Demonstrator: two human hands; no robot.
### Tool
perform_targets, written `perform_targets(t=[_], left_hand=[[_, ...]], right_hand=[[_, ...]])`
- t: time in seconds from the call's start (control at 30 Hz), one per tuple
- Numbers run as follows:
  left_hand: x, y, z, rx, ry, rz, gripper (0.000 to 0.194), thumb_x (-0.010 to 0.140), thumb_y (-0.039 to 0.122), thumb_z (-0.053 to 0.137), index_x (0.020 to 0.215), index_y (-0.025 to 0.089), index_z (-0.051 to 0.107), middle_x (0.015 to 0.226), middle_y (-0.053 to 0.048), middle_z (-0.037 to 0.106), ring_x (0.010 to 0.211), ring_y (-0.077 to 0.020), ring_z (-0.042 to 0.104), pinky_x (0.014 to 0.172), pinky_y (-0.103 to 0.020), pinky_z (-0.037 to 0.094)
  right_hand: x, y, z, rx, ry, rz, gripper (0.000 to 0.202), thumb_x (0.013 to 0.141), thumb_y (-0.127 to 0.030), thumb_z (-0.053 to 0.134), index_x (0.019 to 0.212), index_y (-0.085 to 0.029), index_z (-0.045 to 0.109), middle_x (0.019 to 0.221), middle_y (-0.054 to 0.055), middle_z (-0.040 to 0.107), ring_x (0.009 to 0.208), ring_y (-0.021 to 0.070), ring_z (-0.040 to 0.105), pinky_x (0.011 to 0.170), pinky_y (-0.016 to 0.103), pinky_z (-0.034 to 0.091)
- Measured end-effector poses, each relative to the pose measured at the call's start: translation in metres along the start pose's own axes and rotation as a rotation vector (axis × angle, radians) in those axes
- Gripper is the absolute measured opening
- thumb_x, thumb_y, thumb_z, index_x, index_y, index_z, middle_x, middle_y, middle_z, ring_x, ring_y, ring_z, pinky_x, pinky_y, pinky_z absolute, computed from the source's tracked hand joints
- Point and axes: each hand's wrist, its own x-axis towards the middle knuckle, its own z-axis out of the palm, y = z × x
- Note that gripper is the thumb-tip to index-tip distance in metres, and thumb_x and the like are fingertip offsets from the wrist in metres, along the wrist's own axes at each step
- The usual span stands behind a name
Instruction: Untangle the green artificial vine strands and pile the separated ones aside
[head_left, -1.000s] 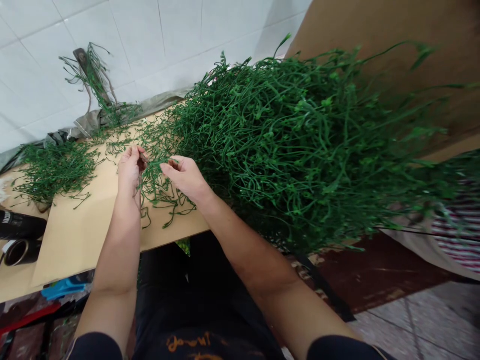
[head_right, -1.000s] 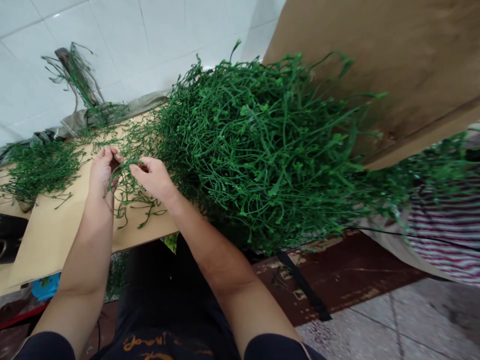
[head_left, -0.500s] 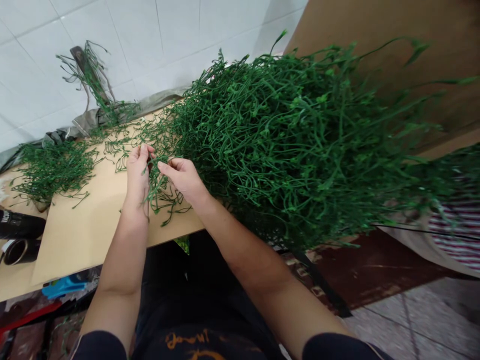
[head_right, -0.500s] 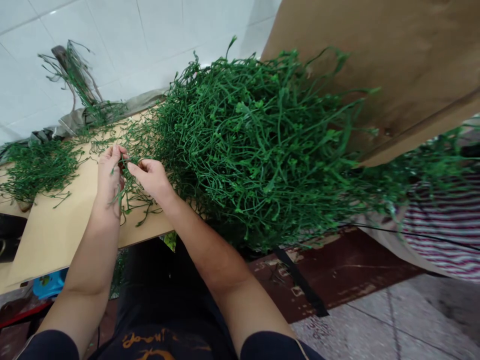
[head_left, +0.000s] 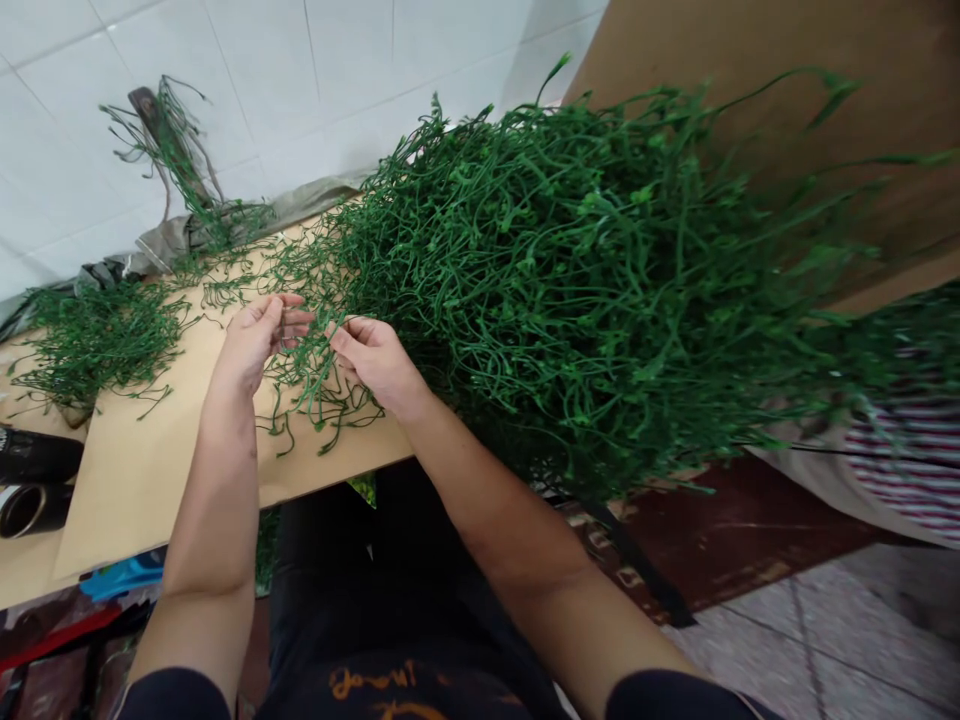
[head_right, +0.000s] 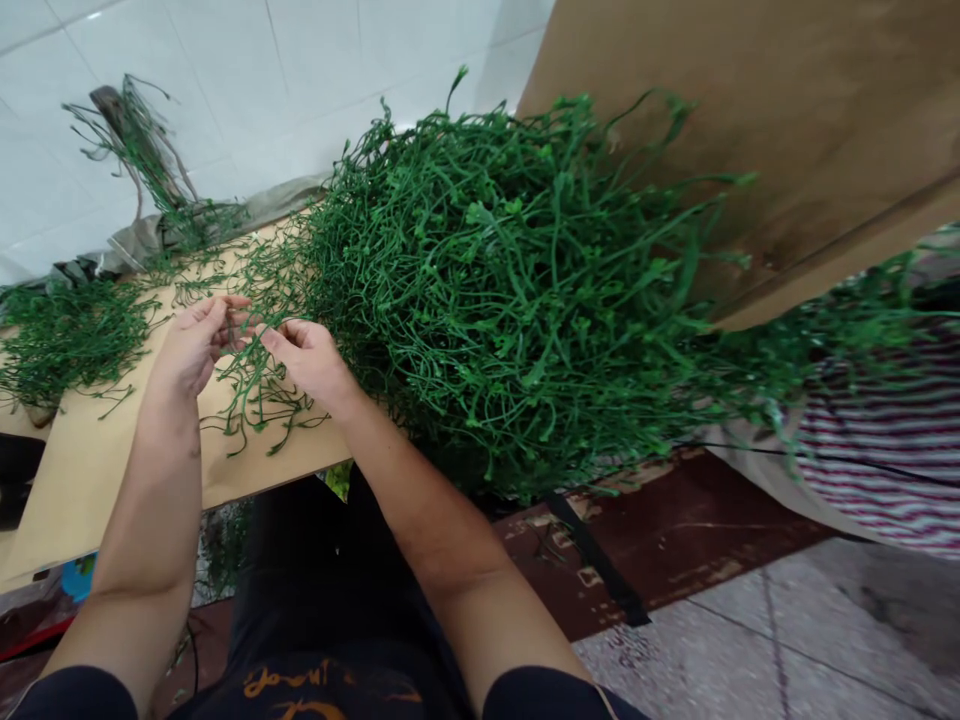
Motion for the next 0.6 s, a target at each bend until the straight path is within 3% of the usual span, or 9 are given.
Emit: perform_targets(t=[0.13, 0.3, 0.43, 0.5, 0.6], left_hand=[[-0.011, -0.005, 0.006, 0.131, -0.198, -0.006, 0.035, 0.076, 0.049, 0.063, 0.086, 0.016, 0.065, 0.068, 0.000, 0.059, 0.057, -0.0080, 0.052, 0.051, -0.019, 0.040], [-0.010, -0.006, 0.008, 0.197, -0.264, 0.012, 0.034, 0.072, 0.046, 0.068, 0.085, 0.015, 0.065, 0.062, 0.002, 0.051, 0.053, -0.0065, 0.042, 0.049, -0.019, 0.033], [-0.004, -0.004, 0.005, 0.410, -0.228, 0.127, 0.036, 0.075, 0.043, 0.063, 0.055, 0.015, 0.052, 0.050, 0.004, 0.037, 0.052, -0.0076, 0.035, 0.051, -0.022, 0.029], [0.002, -0.005, 0.003, 0.534, -0.176, 0.209, 0.035, 0.078, 0.037, 0.058, 0.052, 0.016, 0.048, 0.052, 0.003, 0.040, 0.055, -0.0092, 0.038, 0.054, -0.024, 0.031], [0.013, -0.011, 0.000, 0.715, -0.026, 0.356, 0.021, 0.078, 0.024, 0.050, 0.060, 0.016, 0.055, 0.065, -0.001, 0.054, 0.066, -0.0128, 0.048, 0.066, -0.025, 0.037]], right_hand=[[0.002, -0.007, -0.003, 0.010, -0.007, -0.015, 0.054, 0.052, -0.058, 0.074, 0.055, -0.017, 0.039, 0.049, -0.010, 0.030, 0.048, 0.0012, 0.028, 0.040, 0.019, 0.018], [0.002, -0.011, -0.003, -0.006, 0.003, -0.006, 0.051, 0.056, -0.055, 0.074, 0.056, -0.017, 0.040, 0.049, -0.010, 0.029, 0.047, 0.0012, 0.027, 0.040, 0.019, 0.017], [0.001, -0.007, -0.006, -0.022, -0.009, 0.009, 0.050, 0.059, -0.053, 0.074, 0.056, -0.017, 0.039, 0.049, -0.010, 0.027, 0.047, 0.0013, 0.024, 0.041, 0.020, 0.016], [0.000, -0.005, -0.006, -0.040, -0.030, 0.034, 0.048, 0.059, -0.051, 0.074, 0.056, -0.017, 0.040, 0.050, -0.010, 0.028, 0.048, 0.0013, 0.025, 0.041, 0.021, 0.016], [-0.002, -0.006, -0.005, -0.087, -0.074, 0.083, 0.044, 0.062, -0.048, 0.074, 0.059, -0.016, 0.044, 0.051, -0.010, 0.029, 0.048, 0.0014, 0.027, 0.041, 0.020, 0.016]])
